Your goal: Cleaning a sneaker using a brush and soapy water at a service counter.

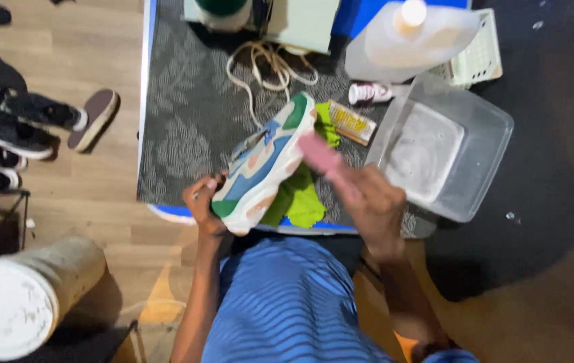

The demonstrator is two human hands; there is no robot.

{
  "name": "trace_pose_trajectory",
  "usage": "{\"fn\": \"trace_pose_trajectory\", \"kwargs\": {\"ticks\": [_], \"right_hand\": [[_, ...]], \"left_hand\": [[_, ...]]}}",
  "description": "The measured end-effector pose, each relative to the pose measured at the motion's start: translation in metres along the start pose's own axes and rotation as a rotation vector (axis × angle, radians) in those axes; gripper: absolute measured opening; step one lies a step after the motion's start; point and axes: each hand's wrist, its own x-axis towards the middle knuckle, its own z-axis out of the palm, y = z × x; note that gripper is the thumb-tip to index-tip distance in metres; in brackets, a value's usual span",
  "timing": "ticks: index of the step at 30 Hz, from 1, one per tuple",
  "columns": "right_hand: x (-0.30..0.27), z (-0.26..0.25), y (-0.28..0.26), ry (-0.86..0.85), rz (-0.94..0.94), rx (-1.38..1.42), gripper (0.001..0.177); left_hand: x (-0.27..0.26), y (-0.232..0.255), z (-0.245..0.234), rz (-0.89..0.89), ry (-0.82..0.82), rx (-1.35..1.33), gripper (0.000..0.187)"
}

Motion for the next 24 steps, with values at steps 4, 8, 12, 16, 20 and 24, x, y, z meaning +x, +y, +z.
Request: {"fn": "trace_pose_trajectory", "kwargs": {"ticks": [4,8,12,16,20,24], "right_hand": [[-0.019,-0.002,-0.037,-0.401,0.08,0.175,0.017],[-0.033,0.01,-0.046,-0.091,0.109,0.235,0.009],[-0.035,0.004,-0.096,-0.115,0.207,0.365,0.02],[-0.018,-0.008,-0.089,-0.121,-0.093,0.132,0.011],[-0.051,0.006,-0.074,-0.218,-0.255,0.036,0.02],[-0.023,-0.004,-0.065,-0.247,-0.346,-0.03,0.01]], "left_hand": [[0.003,0.002,0.0,-0.042,-0.028,-0.062,0.023],[-0.001,0.021,0.003,-0.012,-0.034,0.02,0.028],[0.002,-0.016,-0.029,0.02,-0.076,0.084,0.027],[0.004,-0.011,-0.013,-0.047,-0.073,-0.072,0.031],[-0.002,-0.007,-0.021,0.019,-0.159,0.035,0.029],[0.004,0.005,-0.002,0.006,-0.136,0.022,0.035]]}}
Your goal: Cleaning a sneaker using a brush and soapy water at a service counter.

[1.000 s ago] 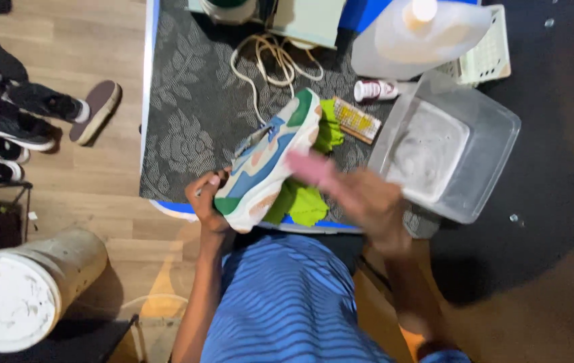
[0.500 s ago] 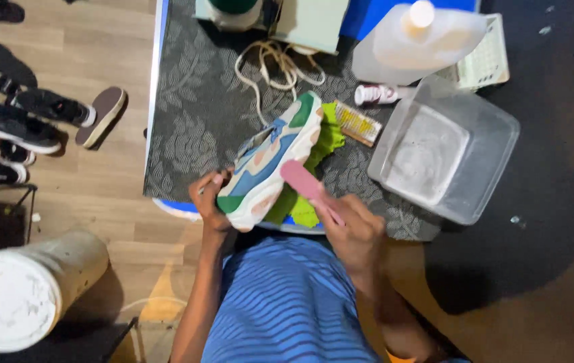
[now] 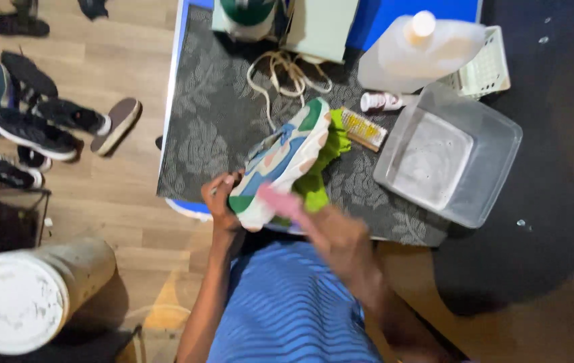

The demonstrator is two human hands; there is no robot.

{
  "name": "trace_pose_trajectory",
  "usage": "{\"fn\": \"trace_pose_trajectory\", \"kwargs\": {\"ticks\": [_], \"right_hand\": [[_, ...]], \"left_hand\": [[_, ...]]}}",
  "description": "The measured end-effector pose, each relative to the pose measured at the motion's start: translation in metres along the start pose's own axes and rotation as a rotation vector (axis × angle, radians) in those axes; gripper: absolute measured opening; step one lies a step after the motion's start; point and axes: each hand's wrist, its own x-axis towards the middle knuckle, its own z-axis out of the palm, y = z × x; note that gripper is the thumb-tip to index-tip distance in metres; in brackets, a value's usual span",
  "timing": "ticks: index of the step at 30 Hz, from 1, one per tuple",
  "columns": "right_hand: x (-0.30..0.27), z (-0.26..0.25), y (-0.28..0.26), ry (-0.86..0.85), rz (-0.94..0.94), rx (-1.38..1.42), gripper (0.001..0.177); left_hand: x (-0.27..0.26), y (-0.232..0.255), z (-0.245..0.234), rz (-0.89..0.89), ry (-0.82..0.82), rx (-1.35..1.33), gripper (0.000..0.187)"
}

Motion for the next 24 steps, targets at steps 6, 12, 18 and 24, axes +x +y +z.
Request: {"fn": "trace_pose_trajectory", "kwargs": {"ticks": [6,12,18,24], "right_hand": [[0.018,0.005,0.009,-0.097,0.07,0.262,0.015],[0.073,0.02,0.022,-0.087,-0.175,0.016,0.023],[0.08,0.004,0.053,-0.257,-0.085,0.196,0.03],[0.063,0.064,0.014,-0.038,-0.078,0.21,0.042]], "left_hand": [[0.002,0.015,0.016,0.042,-0.039,-0.059,0.035],[-0.004,0.004,0.005,-0.039,0.141,0.288,0.033],[-0.001,0.004,0.012,-0.093,0.087,0.093,0.024],[-0.002,-0.003,-0.002,-0.038,0.048,0.06,0.025]]}}
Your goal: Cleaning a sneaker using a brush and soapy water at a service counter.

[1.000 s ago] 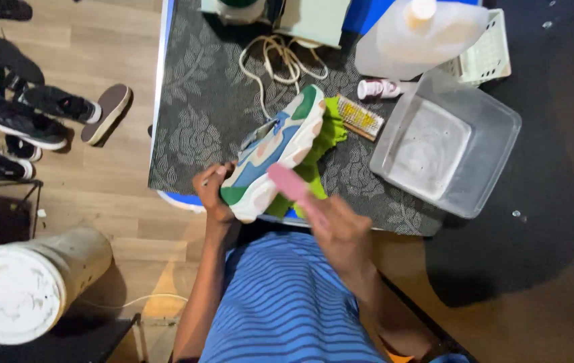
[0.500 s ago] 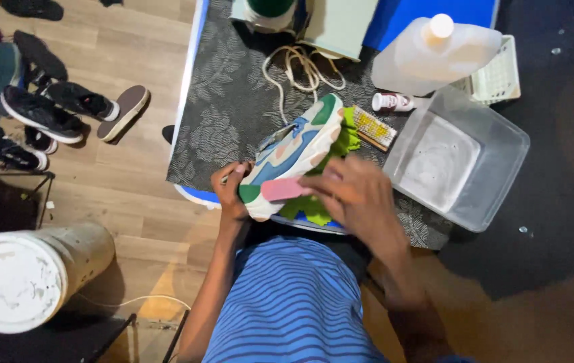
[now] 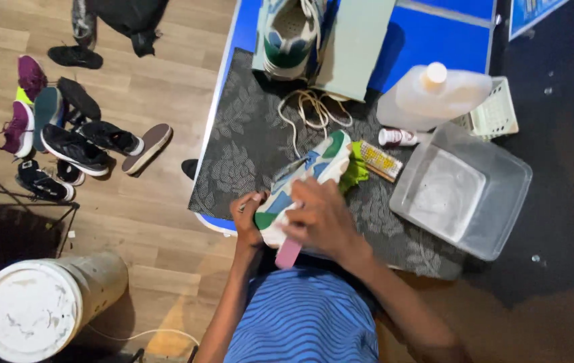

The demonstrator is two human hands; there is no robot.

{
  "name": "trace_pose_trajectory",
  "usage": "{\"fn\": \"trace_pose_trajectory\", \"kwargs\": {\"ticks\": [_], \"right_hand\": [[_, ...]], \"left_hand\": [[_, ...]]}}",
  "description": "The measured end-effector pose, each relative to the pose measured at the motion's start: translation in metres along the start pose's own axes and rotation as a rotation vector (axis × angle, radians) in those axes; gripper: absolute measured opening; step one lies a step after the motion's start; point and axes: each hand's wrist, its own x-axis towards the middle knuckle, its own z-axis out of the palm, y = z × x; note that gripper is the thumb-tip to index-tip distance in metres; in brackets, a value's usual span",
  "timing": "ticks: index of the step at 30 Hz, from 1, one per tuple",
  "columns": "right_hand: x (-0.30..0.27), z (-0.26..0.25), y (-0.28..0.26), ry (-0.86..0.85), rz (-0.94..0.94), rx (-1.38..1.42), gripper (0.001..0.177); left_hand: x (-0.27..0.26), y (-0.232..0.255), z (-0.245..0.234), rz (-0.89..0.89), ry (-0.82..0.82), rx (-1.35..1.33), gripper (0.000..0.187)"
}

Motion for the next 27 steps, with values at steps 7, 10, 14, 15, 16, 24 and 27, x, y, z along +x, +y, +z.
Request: {"fn": "trace_pose_trajectory", "kwargs": {"ticks": [7,10,14,15,16,24,27], "right_hand": [[0.008,-0.018,0.016,0.338,0.299,0.016,0.049],[0.0,-0.006,0.008,0.356,0.301,-0.018,0.051],[-0.005,-0.011,0.014,0.373,0.316,-0.134,0.043],[-0.004,-0.01,0.014,0.355,0.327,-0.158,0.038],[-0.003,-0.006,0.001,0.362,0.325,-0.16,0.038],[-0.012,-0.019,0.018,0.436,0.503,-0.141,0.032],[-0.041,0.022,0.003,0.299,0.378,-0.184,0.029]], "left_hand": [[0.005,0.009,0.008,-0.003,0.044,-0.04,0.027],[0.005,-0.003,0.003,-0.019,0.009,-0.031,0.028],[0.0,-0.009,0.0,-0.04,0.066,-0.094,0.025],[-0.001,-0.012,0.0,-0.029,0.088,-0.103,0.024],[0.001,-0.012,-0.004,-0.024,0.083,-0.104,0.024],[-0.005,-0.021,0.002,-0.023,0.21,-0.095,0.02],[0.0,0.001,-0.007,-0.011,0.021,-0.031,0.027]]}}
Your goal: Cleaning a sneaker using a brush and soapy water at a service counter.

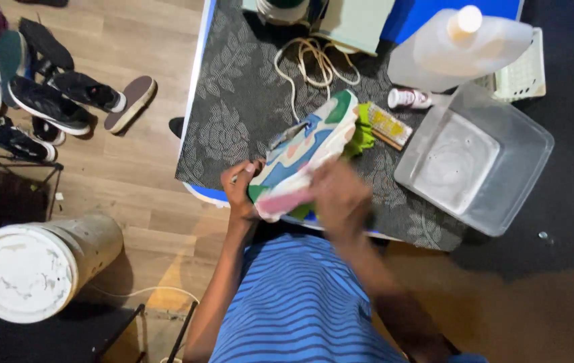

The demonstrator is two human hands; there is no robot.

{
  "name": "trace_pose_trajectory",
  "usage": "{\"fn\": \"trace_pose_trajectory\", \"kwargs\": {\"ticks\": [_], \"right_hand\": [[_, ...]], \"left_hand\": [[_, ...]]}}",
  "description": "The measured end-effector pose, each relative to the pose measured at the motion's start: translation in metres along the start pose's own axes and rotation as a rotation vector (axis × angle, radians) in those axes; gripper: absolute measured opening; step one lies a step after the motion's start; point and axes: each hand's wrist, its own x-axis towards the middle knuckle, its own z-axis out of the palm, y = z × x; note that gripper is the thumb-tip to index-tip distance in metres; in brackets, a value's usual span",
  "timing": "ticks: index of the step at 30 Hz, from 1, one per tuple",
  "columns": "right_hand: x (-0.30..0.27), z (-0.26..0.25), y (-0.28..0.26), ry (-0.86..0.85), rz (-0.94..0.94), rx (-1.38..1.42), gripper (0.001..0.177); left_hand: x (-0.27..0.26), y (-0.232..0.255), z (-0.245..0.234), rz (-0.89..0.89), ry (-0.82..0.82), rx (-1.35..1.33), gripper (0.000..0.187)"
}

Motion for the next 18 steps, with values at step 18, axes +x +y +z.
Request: {"fn": "trace_pose_trajectory", "kwargs": {"ticks": [18], "right_hand": [[-0.051,-0.07,0.024,-0.653,0.471,0.856,0.018]], "left_hand": [[-0.008,0.052,0.043,0.166,-0.267,0.104,0.042]]}}
